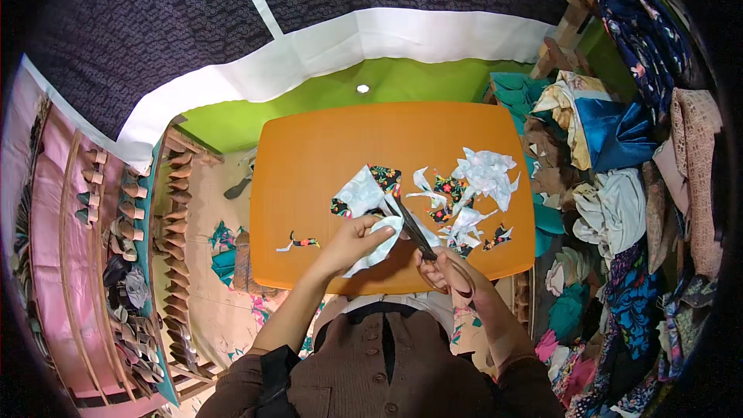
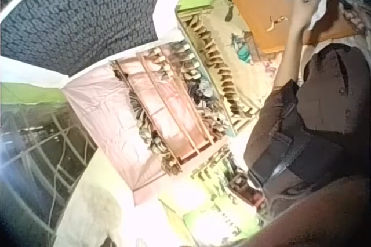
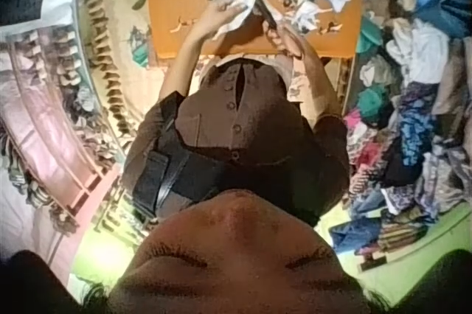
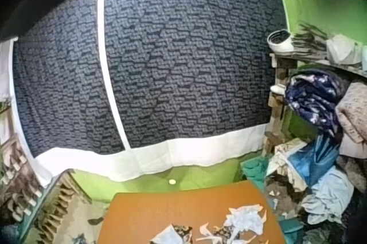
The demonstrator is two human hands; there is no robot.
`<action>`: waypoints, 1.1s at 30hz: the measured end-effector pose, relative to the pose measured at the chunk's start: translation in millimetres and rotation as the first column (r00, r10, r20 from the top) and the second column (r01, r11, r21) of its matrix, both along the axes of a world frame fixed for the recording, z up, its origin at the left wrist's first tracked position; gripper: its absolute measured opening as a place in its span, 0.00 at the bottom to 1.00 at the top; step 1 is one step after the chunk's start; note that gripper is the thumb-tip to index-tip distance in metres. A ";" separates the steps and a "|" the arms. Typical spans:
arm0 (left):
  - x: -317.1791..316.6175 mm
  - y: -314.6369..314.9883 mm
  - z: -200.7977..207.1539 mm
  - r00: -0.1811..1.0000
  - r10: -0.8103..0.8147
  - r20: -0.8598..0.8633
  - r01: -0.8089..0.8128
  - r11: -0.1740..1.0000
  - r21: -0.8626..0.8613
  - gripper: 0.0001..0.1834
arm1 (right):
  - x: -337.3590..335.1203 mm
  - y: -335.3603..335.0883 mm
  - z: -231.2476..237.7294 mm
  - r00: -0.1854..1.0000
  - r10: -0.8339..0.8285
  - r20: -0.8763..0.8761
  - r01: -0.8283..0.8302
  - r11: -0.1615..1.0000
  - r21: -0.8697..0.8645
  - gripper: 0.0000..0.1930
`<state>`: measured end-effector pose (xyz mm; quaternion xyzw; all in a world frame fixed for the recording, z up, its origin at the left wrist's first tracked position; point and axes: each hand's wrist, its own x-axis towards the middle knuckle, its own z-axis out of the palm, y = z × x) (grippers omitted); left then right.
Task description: Cutting pieces of patterned and plain fabric using scissors on a work table.
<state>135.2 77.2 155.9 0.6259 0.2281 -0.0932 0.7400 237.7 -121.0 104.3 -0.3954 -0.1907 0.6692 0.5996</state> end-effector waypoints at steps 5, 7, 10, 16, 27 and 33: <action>1.1 -7.4 -7.1 0.990 0.132 -0.047 -0.123 0.980 0.159 0.11 | -8.0 4.4 -4.4 0.997 0.010 0.072 -0.012 1.000 0.028 0.31; 1.3 -7.5 -3.1 0.993 0.116 -0.023 -0.111 0.978 0.175 0.11 | -10.4 6.9 -4.3 0.997 0.010 0.079 -0.013 0.999 0.030 0.32; 0.5 -8.5 -7.6 0.993 0.118 0.018 -0.119 0.974 0.194 0.11 | -14.3 12.1 -3.6 0.986 -0.033 0.162 0.025 0.998 0.050 0.32; 1.5 -10.5 2.3 0.990 0.133 0.053 -0.141 0.966 0.218 0.09 | -11.6 14.6 1.4 1.000 -0.025 0.002 0.025 1.000 -0.014 0.38; -2.6 -5.4 -2.9 0.987 0.163 0.007 -0.162 0.977 0.136 0.07 | -9.1 10.9 23.8 0.995 0.016 0.103 -0.001 0.990 -0.144 0.38; -3.8 -4.1 -4.1 0.991 0.134 0.025 -0.136 0.986 0.097 0.08 | -6.5 4.8 8.4 1.000 0.005 -0.027 -0.006 1.000 -0.013 0.30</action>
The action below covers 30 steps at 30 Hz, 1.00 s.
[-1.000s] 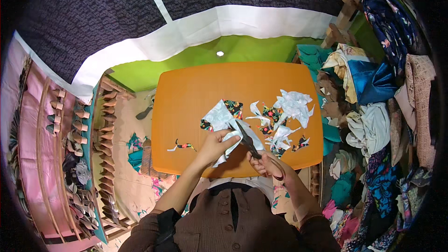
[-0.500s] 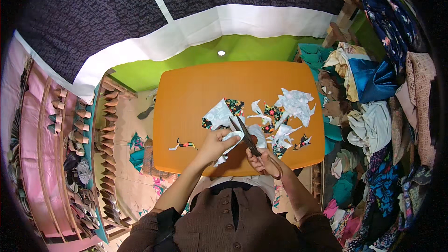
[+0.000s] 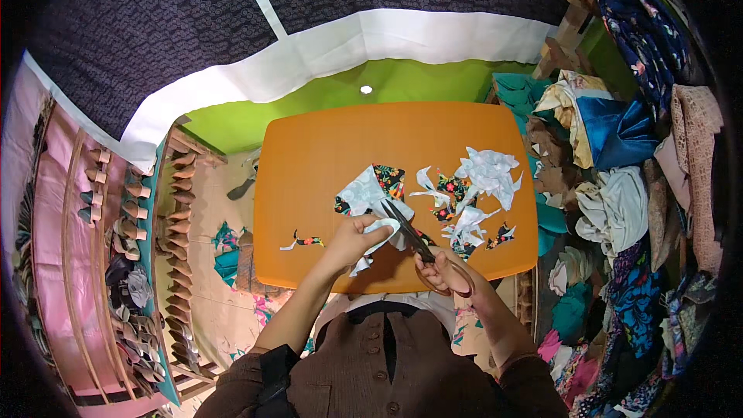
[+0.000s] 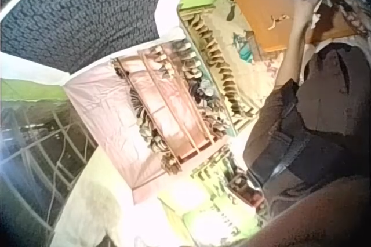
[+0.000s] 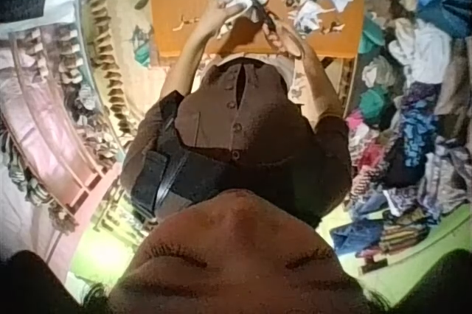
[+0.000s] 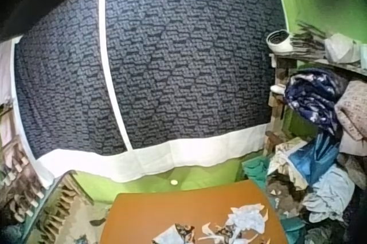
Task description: Cutting pieces of patterned and plain fabric using scissors on a work table.
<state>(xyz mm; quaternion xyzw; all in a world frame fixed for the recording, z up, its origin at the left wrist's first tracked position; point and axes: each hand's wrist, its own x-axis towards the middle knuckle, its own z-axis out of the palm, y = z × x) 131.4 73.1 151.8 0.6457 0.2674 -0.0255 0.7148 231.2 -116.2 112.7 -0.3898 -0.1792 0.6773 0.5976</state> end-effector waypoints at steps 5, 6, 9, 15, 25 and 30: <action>-3.4 5.1 -11.4 0.999 -0.009 0.035 0.008 1.000 0.030 0.08 | -1.5 2.7 1.3 0.999 0.008 0.032 -0.009 0.999 0.051 0.31; -5.7 6.1 -11.3 0.999 -0.006 0.037 0.005 0.999 0.032 0.08 | -1.7 2.9 0.8 1.000 0.019 0.023 -0.020 0.998 0.065 0.31; -4.2 5.0 3.0 0.999 -0.010 -0.032 0.012 0.999 0.051 0.08 | -0.4 1.9 -1.0 0.999 0.031 -0.023 -0.029 0.997 0.073 0.32; -7.7 5.5 -5.5 0.999 0.037 -0.016 -0.036 0.996 0.086 0.07 | -2.5 4.8 5.9 0.998 0.060 -0.012 -0.059 0.997 0.051 0.32; -10.6 7.2 -3.5 0.981 0.174 0.086 -0.171 0.984 -0.047 0.09 | 1.2 0.9 -0.6 1.000 0.003 -0.025 -0.003 1.000 -0.023 0.28; 1.5 -1.0 -14.3 0.957 0.226 0.181 -0.220 0.974 -0.050 0.12 | -4.3 14.6 1.0 0.960 -0.246 -0.134 0.243 0.969 -0.037 0.16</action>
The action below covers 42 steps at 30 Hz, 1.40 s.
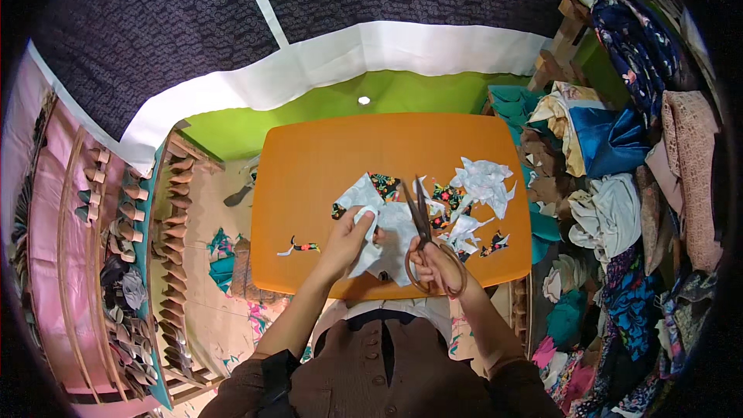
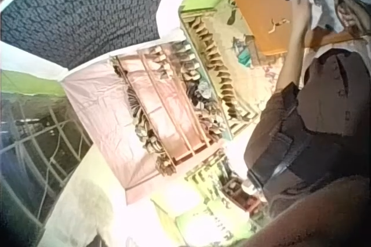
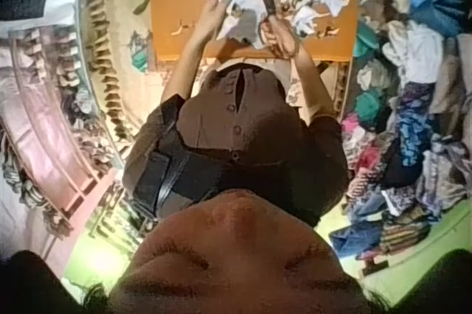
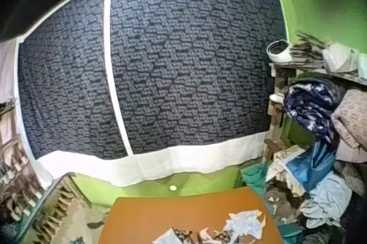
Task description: Cutting pieces of patterned and plain fabric using scissors on a work table.
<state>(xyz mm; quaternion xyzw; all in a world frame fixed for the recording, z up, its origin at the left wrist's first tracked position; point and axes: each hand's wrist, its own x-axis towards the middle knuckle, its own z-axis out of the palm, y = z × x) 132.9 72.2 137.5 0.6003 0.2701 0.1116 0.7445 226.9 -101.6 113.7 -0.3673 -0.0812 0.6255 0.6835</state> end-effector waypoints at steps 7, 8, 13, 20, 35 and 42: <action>29.5 -14.0 7.9 0.986 -0.163 -0.033 0.166 0.955 0.246 0.16 | 15.0 32.7 5.5 0.924 -0.348 0.160 0.330 0.935 0.130 0.13; 33.0 -17.2 6.3 0.984 -0.170 0.056 0.143 0.934 0.328 0.16 | 19.9 34.1 9.4 0.905 -0.339 0.257 0.319 0.941 0.116 0.14; 45.2 -24.9 30.0 0.976 -0.196 -0.099 0.203 0.977 0.064 0.20 | 46.4 29.1 29.5 0.863 -0.324 0.387 0.340 0.940 0.028 0.16; 56.7 -48.2 41.9 0.891 -0.453 -0.021 0.453 0.891 -0.022 0.14 | 94.5 19.2 61.1 0.772 -0.426 0.472 0.431 0.896 0.105 0.15; 87.3 -86.3 56.1 0.984 -0.125 0.128 0.160 0.936 -0.313 0.18 | 156.6 0.6 85.8 0.787 -0.321 0.527 0.329 0.941 0.083 0.09; 95.4 -102.1 48.3 0.970 0.026 0.240 0.055 0.945 -0.324 0.22 | 124.6 -35.3 70.0 0.786 -0.325 0.525 0.309 0.943 0.121 0.10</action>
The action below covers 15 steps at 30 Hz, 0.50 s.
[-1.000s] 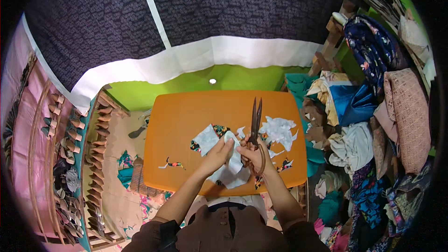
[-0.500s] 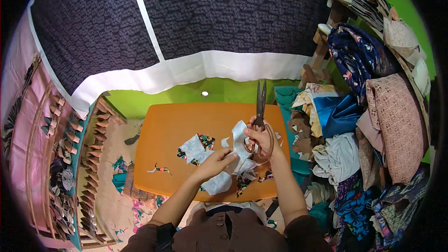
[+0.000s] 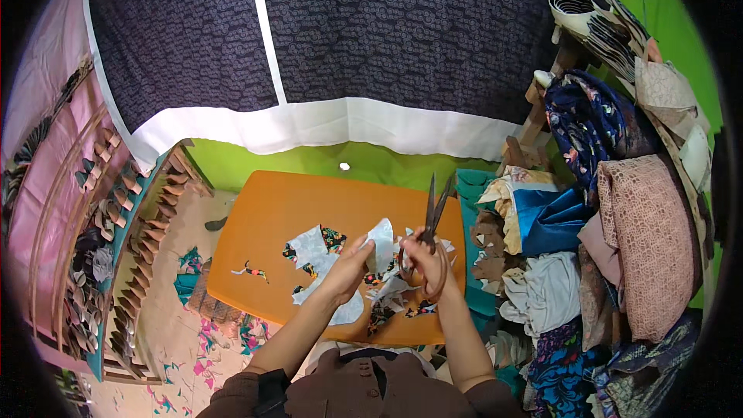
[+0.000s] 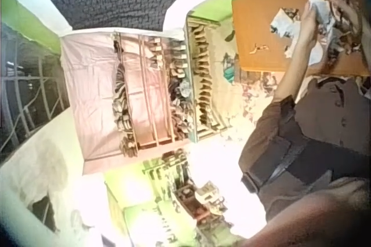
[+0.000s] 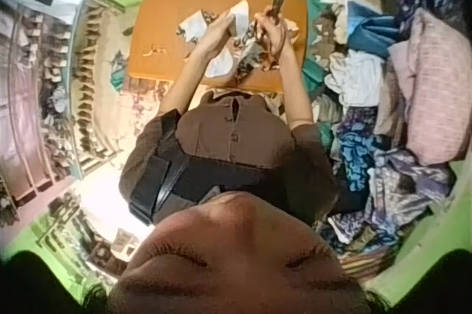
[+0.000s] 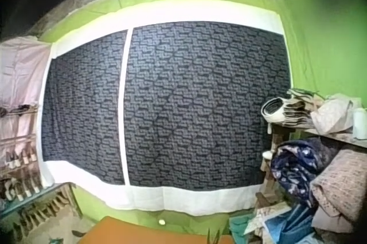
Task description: Cutting pieces of patterned and plain fabric using scissors on a work table.
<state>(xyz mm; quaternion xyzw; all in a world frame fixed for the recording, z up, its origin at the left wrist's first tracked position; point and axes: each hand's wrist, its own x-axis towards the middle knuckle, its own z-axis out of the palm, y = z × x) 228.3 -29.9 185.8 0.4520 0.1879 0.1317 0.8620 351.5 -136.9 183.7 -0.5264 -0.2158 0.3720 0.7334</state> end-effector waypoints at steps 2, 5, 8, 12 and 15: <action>5.4 -6.5 -10.0 0.998 0.060 0.001 -0.060 0.998 -0.013 0.22 | -6.8 -4.1 -3.7 0.996 0.012 0.084 -0.012 1.000 0.004 0.11; 9.9 -18.3 -12.1 0.997 0.080 -0.023 -0.082 0.993 -0.082 0.25 | -5.6 -13.3 -6.3 0.994 0.064 0.086 -0.060 0.997 -0.048 0.12; 10.7 -24.0 -9.2 0.998 0.062 -0.031 -0.062 0.998 0.006 0.32 | -2.4 -15.3 -6.1 0.995 0.093 0.018 -0.093 0.995 -0.036 0.11; 8.1 -26.4 -5.4 0.985 0.102 -0.136 -0.067 0.967 0.245 0.26 | 10.8 -18.9 9.9 0.971 0.156 0.183 -0.134 0.983 -0.125 0.11; 12.3 -30.7 5.9 0.987 0.101 -0.129 -0.054 0.943 0.328 0.22 | 19.1 -18.7 12.6 0.948 0.149 0.282 -0.119 0.985 -0.121 0.11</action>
